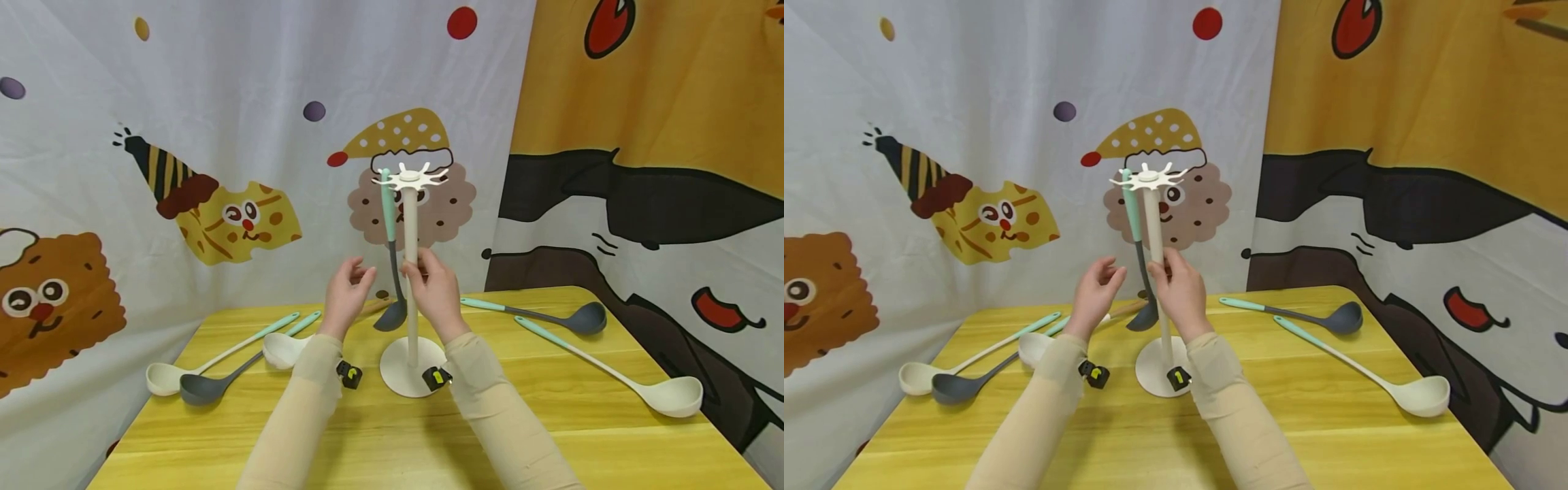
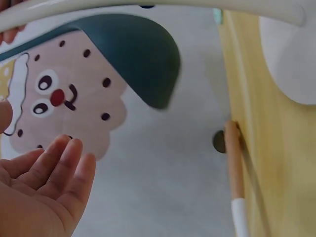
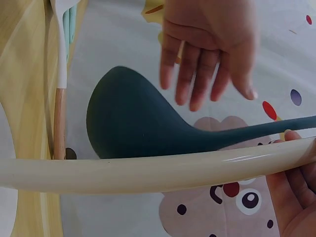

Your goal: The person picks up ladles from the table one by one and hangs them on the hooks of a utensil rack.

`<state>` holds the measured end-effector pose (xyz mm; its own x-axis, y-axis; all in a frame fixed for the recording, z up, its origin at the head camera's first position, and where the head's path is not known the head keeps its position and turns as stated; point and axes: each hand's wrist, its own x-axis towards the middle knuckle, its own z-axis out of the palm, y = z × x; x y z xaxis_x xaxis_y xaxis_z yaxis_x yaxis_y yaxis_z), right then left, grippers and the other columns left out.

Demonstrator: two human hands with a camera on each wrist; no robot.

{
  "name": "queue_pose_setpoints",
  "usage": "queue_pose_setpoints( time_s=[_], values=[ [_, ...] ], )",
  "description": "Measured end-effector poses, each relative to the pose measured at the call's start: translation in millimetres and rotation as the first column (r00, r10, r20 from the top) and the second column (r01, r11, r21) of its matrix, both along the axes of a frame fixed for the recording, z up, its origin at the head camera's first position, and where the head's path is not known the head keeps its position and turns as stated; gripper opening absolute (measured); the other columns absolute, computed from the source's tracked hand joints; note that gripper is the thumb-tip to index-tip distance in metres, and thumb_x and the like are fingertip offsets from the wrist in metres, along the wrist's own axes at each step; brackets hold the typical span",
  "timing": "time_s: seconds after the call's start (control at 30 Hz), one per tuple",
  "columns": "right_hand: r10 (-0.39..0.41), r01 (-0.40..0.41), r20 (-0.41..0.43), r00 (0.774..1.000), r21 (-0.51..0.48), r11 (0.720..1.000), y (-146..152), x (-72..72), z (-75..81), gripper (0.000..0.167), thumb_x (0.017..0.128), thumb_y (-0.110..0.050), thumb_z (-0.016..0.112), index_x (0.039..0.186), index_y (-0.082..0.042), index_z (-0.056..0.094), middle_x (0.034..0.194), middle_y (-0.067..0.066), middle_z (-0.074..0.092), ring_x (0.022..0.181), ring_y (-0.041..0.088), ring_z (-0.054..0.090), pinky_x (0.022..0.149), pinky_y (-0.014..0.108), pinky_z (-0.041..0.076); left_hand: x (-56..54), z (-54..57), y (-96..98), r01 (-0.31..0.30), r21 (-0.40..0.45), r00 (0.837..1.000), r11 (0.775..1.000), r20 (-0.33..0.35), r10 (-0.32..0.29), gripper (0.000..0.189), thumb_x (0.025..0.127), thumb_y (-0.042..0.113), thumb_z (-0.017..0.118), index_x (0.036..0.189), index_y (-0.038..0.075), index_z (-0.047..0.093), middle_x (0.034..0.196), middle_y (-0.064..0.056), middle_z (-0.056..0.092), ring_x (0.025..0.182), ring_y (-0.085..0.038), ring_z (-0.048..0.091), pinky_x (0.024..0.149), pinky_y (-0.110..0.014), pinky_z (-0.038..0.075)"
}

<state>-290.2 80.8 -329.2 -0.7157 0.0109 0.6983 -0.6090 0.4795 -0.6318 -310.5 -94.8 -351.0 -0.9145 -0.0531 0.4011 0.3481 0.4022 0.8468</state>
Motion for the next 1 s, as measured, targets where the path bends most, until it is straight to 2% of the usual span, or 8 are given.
queue_pose_setpoints(
  time_s=[0.17, 0.33, 0.57, 0.83, 1.0],
  values=[
    [-0.001, 0.001, -0.005, 1.000, 0.000, 1.000, 1, -1.1, -0.6, 0.012, 0.098, -0.015, 0.063, 0.108, -0.008, 0.065, 0.087, 0.005, 0.068, 0.080, 0.022, 0.067, 0.070, 0.038, 0.057, -2.7, -8.5, -4.1, -0.023, -0.049, 0.999, 0.999, 0.027, 0.024, 0.057, 0.099, 0.037, 0.061, 0.144, 0.006, 0.046, 0.126, -0.015, 0.062, 0.116, -0.031, 0.059, 0.096, -0.047, 0.048],
    [-0.003, 0.003, 0.002, 1.000, 0.006, 1.000, 1, -0.6, -1.1, 0.014, 0.100, -0.021, 0.062, 0.108, -0.009, 0.064, 0.087, 0.004, 0.068, 0.079, 0.021, 0.067, 0.070, 0.038, 0.057, -7.4, -17.4, -9.7, -0.041, -0.091, 0.998, 0.995, 0.052, 0.046, 0.061, 0.097, 0.041, 0.063, 0.144, 0.005, 0.046, 0.131, -0.017, 0.060, 0.117, -0.031, 0.058, 0.098, -0.047, 0.048],
    [-0.005, 0.005, 0.013, 1.000, -0.006, 1.000, 0, -0.2, -0.2, 0.013, 0.099, -0.019, 0.064, 0.108, -0.010, 0.065, 0.087, 0.004, 0.068, 0.079, 0.021, 0.066, 0.071, 0.038, 0.057, -13.7, -28.3, -18.4, -0.054, -0.132, 0.995, 0.990, 0.078, 0.065, 0.065, 0.096, 0.042, 0.065, 0.146, 0.006, 0.044, 0.135, -0.017, 0.056, 0.124, -0.034, 0.053, 0.101, -0.049, 0.044],
    [-0.007, 0.007, 0.027, 1.000, -0.003, 1.000, 1, -0.1, -0.3, 0.015, 0.099, -0.021, 0.063, 0.109, -0.010, 0.064, 0.088, 0.004, 0.067, 0.080, 0.021, 0.066, 0.071, 0.037, 0.056, -18.8, -39.7, -27.3, -0.076, -0.247, 0.994, 0.966, 0.061, 0.093, 0.068, 0.094, 0.035, 0.069, 0.146, 0.000, 0.042, 0.140, -0.022, 0.051, 0.126, -0.037, 0.050, 0.104, -0.052, 0.042],
    [-0.002, 0.002, 0.018, 1.000, -0.009, 1.000, 0, 0.0, -0.6, 0.013, 0.099, -0.019, 0.064, 0.107, -0.009, 0.064, 0.087, 0.004, 0.067, 0.079, 0.021, 0.065, 0.070, 0.038, 0.056, -22.2, -49.2, -34.4, -0.087, -0.313, 0.992, 0.946, 0.057, 0.111, 0.073, 0.092, 0.036, 0.071, 0.147, -0.001, 0.041, 0.142, -0.023, 0.049, 0.127, -0.039, 0.049, 0.105, -0.053, 0.040]
  ],
)
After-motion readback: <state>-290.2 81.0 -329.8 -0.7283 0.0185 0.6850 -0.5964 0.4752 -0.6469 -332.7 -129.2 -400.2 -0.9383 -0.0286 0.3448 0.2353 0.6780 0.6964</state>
